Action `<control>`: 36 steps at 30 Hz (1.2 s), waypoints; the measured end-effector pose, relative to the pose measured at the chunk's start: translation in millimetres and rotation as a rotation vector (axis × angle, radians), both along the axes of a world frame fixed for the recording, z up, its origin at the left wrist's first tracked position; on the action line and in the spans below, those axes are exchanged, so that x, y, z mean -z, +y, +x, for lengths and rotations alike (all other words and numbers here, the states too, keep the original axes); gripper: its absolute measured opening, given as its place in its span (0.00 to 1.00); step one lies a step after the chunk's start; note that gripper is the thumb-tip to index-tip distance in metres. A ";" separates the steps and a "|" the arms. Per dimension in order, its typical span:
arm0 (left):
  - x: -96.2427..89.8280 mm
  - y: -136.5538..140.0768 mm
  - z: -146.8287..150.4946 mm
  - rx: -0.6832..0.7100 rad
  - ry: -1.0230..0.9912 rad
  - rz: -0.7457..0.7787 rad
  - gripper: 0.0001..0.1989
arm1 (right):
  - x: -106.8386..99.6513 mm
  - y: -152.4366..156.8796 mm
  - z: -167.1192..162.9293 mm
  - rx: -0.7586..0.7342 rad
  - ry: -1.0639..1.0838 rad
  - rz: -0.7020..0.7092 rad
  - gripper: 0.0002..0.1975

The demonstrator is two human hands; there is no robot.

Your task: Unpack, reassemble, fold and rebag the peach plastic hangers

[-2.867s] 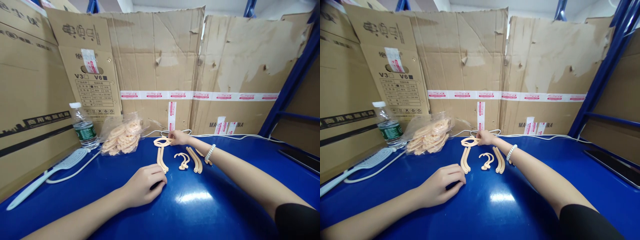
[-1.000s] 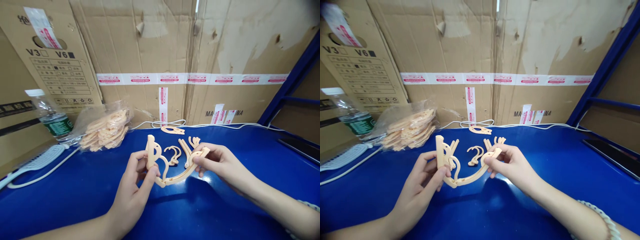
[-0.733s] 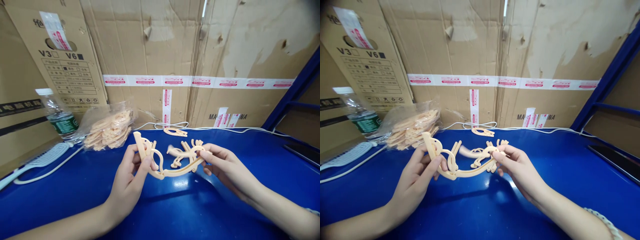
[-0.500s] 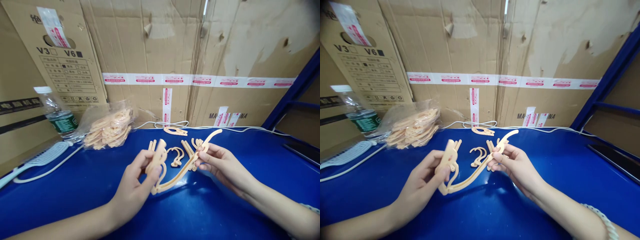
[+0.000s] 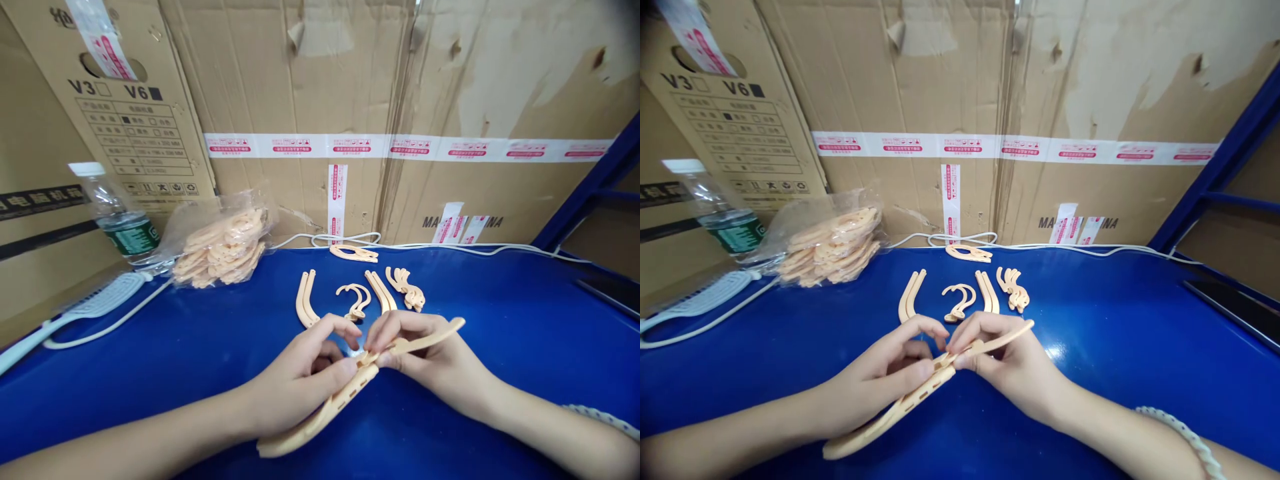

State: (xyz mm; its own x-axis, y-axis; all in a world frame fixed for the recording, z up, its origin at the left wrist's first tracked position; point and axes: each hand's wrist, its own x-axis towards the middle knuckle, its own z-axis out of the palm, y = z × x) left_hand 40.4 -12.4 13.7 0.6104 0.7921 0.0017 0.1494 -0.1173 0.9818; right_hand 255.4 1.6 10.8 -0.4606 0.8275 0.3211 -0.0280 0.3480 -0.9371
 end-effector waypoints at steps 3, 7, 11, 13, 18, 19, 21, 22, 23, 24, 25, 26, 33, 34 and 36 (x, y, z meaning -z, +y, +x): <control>2.6 -0.4 1.9 0.020 0.063 0.034 0.14 | 0.2 -1.9 -0.5 0.019 -0.088 0.167 0.03; 1.6 -1.9 1.5 -0.001 0.157 0.186 0.12 | -2.0 -0.9 2.4 0.032 -0.161 0.429 0.06; -1.1 -2.1 1.1 0.003 0.215 0.339 0.13 | -3.2 -0.9 6.5 -0.003 -0.238 0.556 0.10; -0.4 -1.7 1.2 0.017 0.231 0.394 0.13 | -1.8 -2.0 8.2 -0.012 -0.261 0.607 0.12; 6.2 -0.9 -0.3 0.048 0.274 0.523 0.14 | -1.6 -6.5 10.1 -0.007 -0.320 0.814 0.13; 7.2 -0.7 -0.8 0.054 0.281 0.551 0.14 | -3.1 -7.2 10.0 -0.005 -0.355 0.887 0.13; 7.8 -0.2 -1.4 0.066 0.294 0.603 0.14 | -6.6 -8.0 9.4 0.003 -0.423 1.049 0.12; 7.5 0.1 -1.5 0.073 0.302 0.626 0.14 | -8.1 -7.9 9.1 0.008 -0.448 1.126 0.10; 6.8 0.3 -1.4 0.078 0.309 0.643 0.14 | -9.1 -7.7 8.8 0.017 -0.462 1.194 0.08; 6.0 0.4 -1.4 0.084 0.315 0.653 0.14 | -9.7 -7.4 8.7 0.025 -0.467 1.252 0.08; 5.0 0.4 -1.2 0.086 0.319 0.659 0.14 | -9.8 -7.1 8.9 0.030 -0.473 1.293 0.07; 4.1 0.2 -1.1 0.088 0.324 0.659 0.14 | -9.4 -6.8 9.4 0.034 -0.485 1.320 0.07; 1.2 -1.6 -0.2 0.091 0.335 0.614 0.16 | -4.0 -7.0 15.6 -0.015 -0.557 1.339 0.10; 1.3 -1.5 -0.1 0.094 0.332 0.605 0.16 | -3.3 -8.1 15.5 -0.029 -0.550 1.331 0.11; 1.4 -1.2 0.0 0.093 0.322 0.565 0.16 | -1.7 -11.7 14.0 -0.034 -0.516 1.298 0.13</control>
